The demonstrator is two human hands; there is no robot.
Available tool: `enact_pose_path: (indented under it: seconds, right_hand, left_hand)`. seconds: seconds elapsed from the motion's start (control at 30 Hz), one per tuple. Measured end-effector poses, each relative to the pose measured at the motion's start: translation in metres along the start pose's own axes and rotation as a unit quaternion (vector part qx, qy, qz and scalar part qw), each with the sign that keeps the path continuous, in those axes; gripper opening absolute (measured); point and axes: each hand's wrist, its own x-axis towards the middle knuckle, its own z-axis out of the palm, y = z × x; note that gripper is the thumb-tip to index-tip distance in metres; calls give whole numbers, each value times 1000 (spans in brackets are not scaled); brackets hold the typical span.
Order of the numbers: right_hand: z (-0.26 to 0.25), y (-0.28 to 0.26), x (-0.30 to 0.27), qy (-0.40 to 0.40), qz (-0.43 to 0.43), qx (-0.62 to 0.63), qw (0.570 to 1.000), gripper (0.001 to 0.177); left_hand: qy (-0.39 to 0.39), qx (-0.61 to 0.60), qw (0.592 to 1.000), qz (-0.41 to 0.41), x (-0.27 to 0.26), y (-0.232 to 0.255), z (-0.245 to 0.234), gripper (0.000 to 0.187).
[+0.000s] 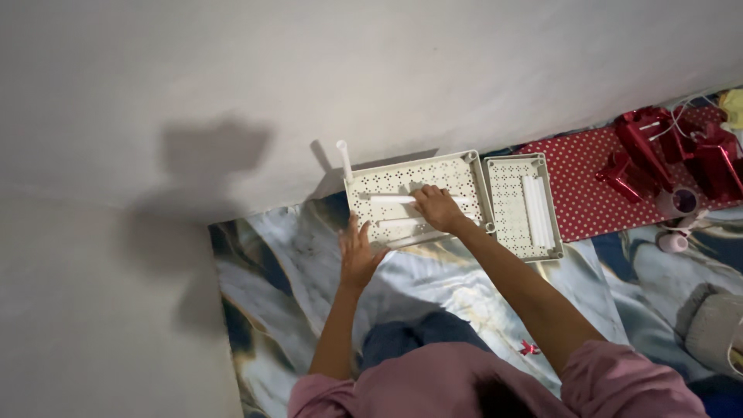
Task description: The person assembles a white plastic storage rack by inserting cylindrical legs into the corners of perforated trays and attaching a handle. They repeatedly adjust and reposition the trays and legs to fit them together.
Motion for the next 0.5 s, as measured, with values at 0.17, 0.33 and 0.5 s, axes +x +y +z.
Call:
enact_pose_path:
  seconds: [0.17, 0.33, 0.5]
  right_hand:
    - [19, 17, -5, -7, 22, -28, 999, 40]
    - [12, -1, 11, -19, 47, -8, 999, 45]
    - [8, -65, 72, 192, -29, 306, 932, 62]
  left_hand:
    - [-9, -14, 997, 82, 22, 13, 13, 107]
    - [-66, 28, 996, 57, 32, 15, 21, 136]
    - [-91, 136, 986, 14, 35, 13, 40, 137]
